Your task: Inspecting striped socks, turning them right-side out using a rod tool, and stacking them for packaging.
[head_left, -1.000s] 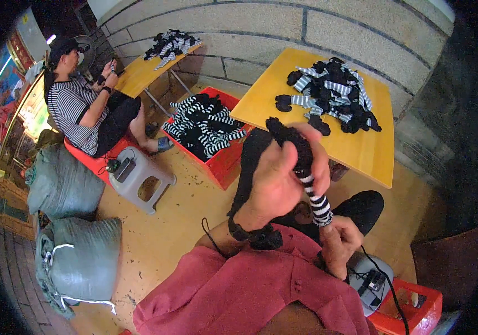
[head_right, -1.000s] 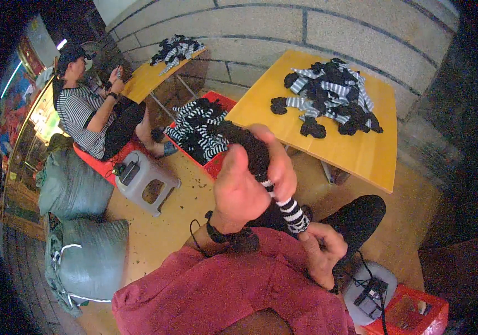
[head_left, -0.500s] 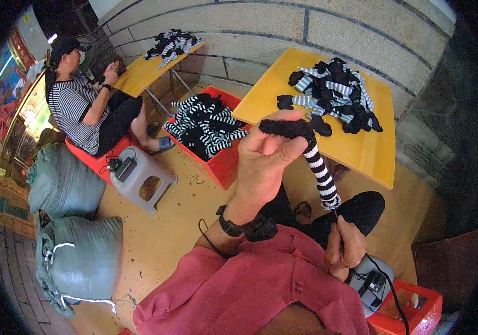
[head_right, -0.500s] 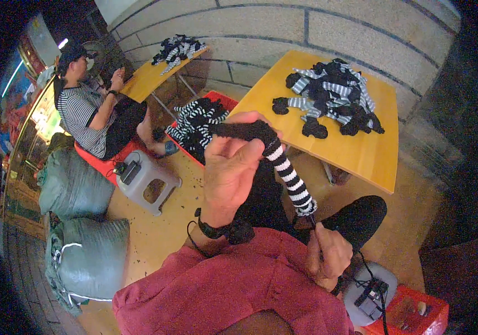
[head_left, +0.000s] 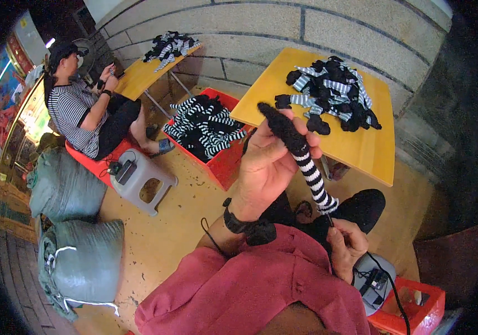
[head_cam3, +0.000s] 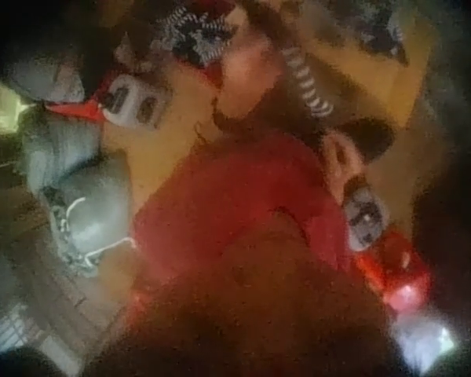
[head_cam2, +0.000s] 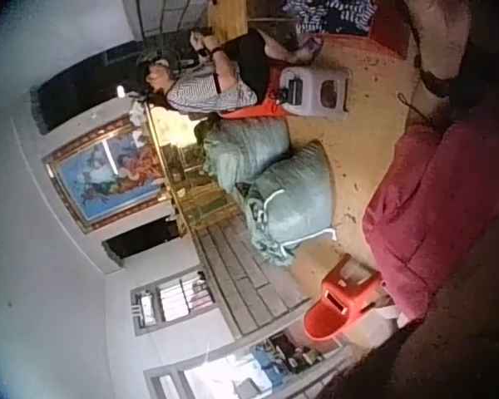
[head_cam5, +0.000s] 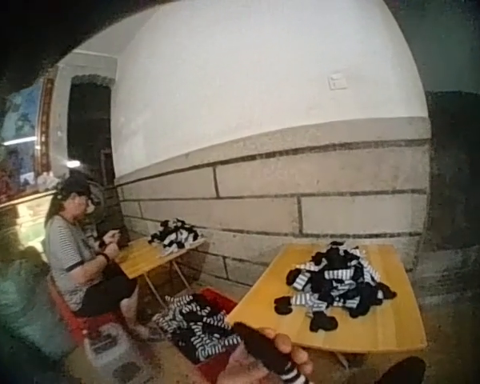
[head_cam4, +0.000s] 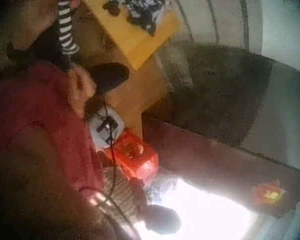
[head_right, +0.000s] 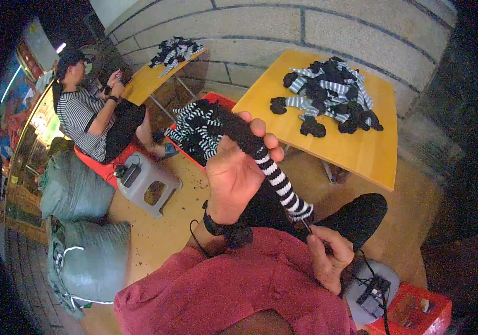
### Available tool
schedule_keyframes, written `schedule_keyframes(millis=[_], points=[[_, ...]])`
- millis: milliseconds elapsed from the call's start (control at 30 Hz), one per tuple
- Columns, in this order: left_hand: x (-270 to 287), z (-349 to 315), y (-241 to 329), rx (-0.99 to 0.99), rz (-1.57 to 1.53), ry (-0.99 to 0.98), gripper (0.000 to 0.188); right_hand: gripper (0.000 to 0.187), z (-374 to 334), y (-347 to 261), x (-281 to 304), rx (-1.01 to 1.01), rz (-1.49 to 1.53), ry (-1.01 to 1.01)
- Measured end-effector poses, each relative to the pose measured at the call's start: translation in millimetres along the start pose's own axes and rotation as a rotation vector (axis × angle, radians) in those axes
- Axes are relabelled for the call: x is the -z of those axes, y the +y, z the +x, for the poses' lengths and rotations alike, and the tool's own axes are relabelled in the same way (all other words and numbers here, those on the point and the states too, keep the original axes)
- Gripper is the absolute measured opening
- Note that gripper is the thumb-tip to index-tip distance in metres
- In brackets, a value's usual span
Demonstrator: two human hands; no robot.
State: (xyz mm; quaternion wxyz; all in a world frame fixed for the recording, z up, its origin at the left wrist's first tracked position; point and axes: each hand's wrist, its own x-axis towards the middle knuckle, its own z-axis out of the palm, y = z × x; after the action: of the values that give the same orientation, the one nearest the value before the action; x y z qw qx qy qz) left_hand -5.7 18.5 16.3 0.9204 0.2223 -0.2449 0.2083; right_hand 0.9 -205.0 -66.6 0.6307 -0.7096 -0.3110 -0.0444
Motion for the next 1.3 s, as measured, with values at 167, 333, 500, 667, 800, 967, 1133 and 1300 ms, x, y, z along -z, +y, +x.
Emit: schedule_keyframes(millis=[167,333,500,667,800,967,1133,1300], points=[[-0.2,0.7,0.0,0.081,0.047,-0.030,0.039,0.015,0.4,-11.0,-6.7,-0.019,-0.093,0.050],[-4.4,5.0,5.2,0.196,-0.018,-0.122,0.042,0.015,-6.5,2.9,-4.9,-0.087,0.045,0.053],[-18.6,2.2,-3.0,0.075,0.273,0.004,0.049,0.014,-11.8,7.7,-3.7,-0.360,0.593,0.021],[-18.6,2.2,-16.1,-0.139,0.601,0.101,0.046,0.017,-5.5,0.3,-8.6,-0.261,0.322,0.002],[-23.5,-1.3,-20.1,-0.059,0.487,0.188,0.037,0.015,2.8,7.0,-12.7,-0.218,0.426,-0.040],[-28.8,3.1,-15.0,0.210,0.245,0.041,0.037,0.014,13.4,3.1,-12.4,-0.398,0.852,-0.057],[-20.0,20.5,-0.5,0.328,0.085,-0.035,0.038,0.013,9.7,-0.7,-7.0,-0.465,0.877,-0.064],[-16.9,35.2,-5.2,0.217,0.239,-0.085,0.027,0.015,9.1,4.4,-3.8,-0.516,1.029,-0.163]])
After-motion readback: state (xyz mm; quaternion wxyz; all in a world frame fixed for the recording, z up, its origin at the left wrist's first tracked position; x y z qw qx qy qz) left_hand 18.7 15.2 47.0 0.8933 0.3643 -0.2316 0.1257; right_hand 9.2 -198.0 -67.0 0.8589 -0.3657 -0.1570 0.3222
